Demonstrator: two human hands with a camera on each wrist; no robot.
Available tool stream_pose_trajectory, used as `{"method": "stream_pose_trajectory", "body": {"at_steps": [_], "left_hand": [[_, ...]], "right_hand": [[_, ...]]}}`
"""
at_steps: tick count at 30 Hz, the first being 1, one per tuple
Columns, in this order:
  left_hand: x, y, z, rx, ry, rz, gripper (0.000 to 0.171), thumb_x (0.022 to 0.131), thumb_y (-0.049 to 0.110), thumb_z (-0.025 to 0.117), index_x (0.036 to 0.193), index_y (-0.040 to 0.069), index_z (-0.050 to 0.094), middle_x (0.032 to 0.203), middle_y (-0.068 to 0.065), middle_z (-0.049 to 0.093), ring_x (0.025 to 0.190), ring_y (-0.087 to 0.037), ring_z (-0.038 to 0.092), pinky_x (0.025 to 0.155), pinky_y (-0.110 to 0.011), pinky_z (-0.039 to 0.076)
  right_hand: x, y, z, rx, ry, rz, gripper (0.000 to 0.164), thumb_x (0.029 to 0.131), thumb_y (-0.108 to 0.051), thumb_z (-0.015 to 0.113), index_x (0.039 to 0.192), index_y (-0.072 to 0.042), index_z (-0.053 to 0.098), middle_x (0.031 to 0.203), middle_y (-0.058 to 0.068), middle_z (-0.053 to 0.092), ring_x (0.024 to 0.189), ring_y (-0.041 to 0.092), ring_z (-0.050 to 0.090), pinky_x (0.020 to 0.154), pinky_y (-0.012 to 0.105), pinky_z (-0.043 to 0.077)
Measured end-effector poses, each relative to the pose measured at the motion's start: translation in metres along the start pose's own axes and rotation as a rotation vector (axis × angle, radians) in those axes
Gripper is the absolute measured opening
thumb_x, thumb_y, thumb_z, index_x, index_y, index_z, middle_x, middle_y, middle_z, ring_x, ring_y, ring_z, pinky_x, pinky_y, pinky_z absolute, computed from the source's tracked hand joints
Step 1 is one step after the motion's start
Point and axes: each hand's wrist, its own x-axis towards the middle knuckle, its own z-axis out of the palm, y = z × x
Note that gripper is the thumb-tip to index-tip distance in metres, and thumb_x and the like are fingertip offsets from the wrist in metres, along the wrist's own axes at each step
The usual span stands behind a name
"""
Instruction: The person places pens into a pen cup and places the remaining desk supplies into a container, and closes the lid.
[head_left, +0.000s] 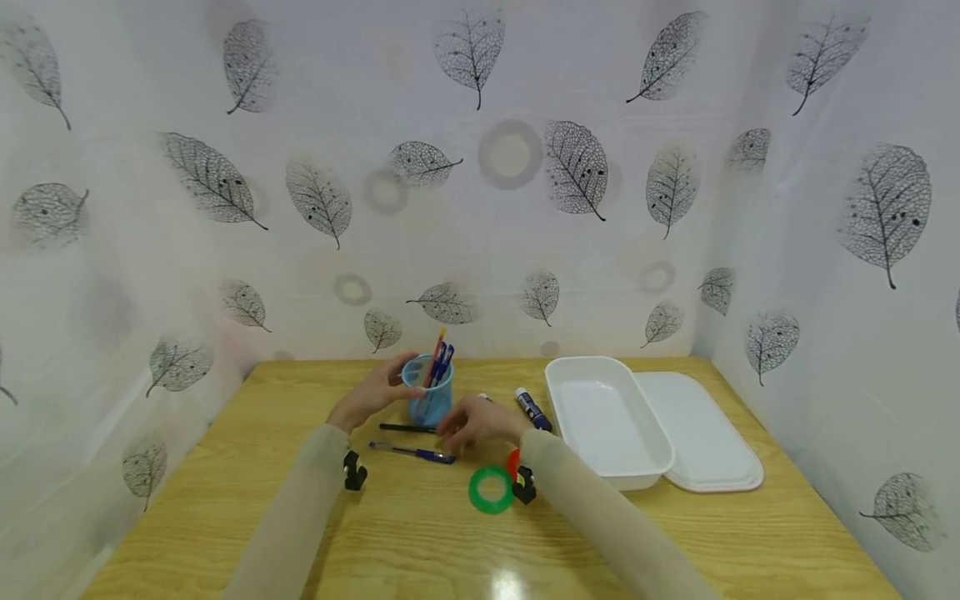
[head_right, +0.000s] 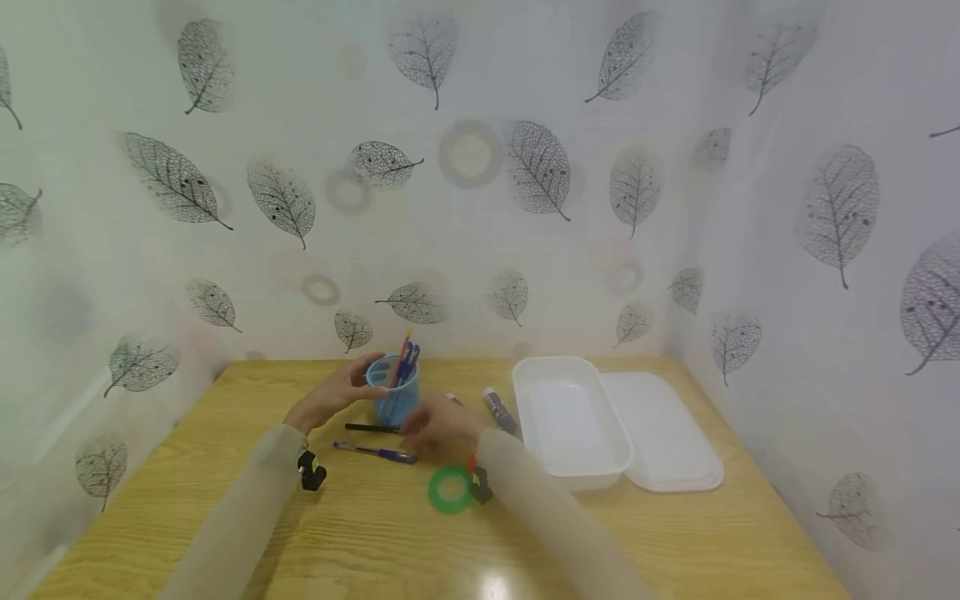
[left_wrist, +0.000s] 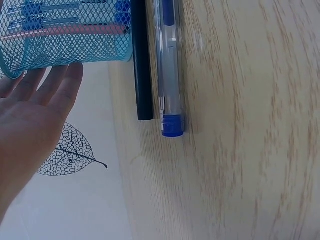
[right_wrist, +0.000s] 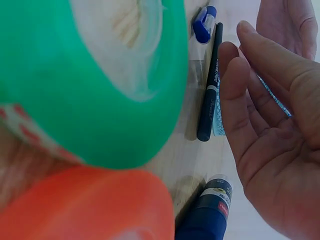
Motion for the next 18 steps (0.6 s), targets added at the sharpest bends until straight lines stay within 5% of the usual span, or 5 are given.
{"method": "stream_pose_trajectory", "body": {"at_steps": [7, 18], "left_hand": [[-0.008, 0.018, 0.002, -0.008, -0.028, -0.025, 0.077, 0.083, 0.021, 0.066, 0.144, 0.013, 0.02, 0.147, -0.016, 0.02, 0.13, -0.039, 0.023, 0.101, -0.054, 0.025], [-0.008, 0.018, 0.001, -0.036, -0.033, -0.015, 0.074, 0.083, 0.019, 0.066, 0.143, 0.014, 0.023, 0.145, -0.016, 0.024, 0.13, -0.038, 0.025, 0.101, -0.055, 0.024]], "right_hand": [[0.002, -0.002, 0.004, -0.079, -0.032, -0.028, 0.023, 0.078, -0.009, 0.071, 0.1, -0.006, 0.068, 0.083, -0.004, 0.068, 0.076, 0.008, 0.063, 0.067, 0.024, 0.051], [0.007, 0.002, 0.01, -0.196, -0.081, -0.08, 0.02, 0.075, -0.018, 0.074, 0.093, -0.012, 0.069, 0.077, -0.01, 0.066, 0.07, 0.005, 0.062, 0.065, 0.021, 0.05]]}}
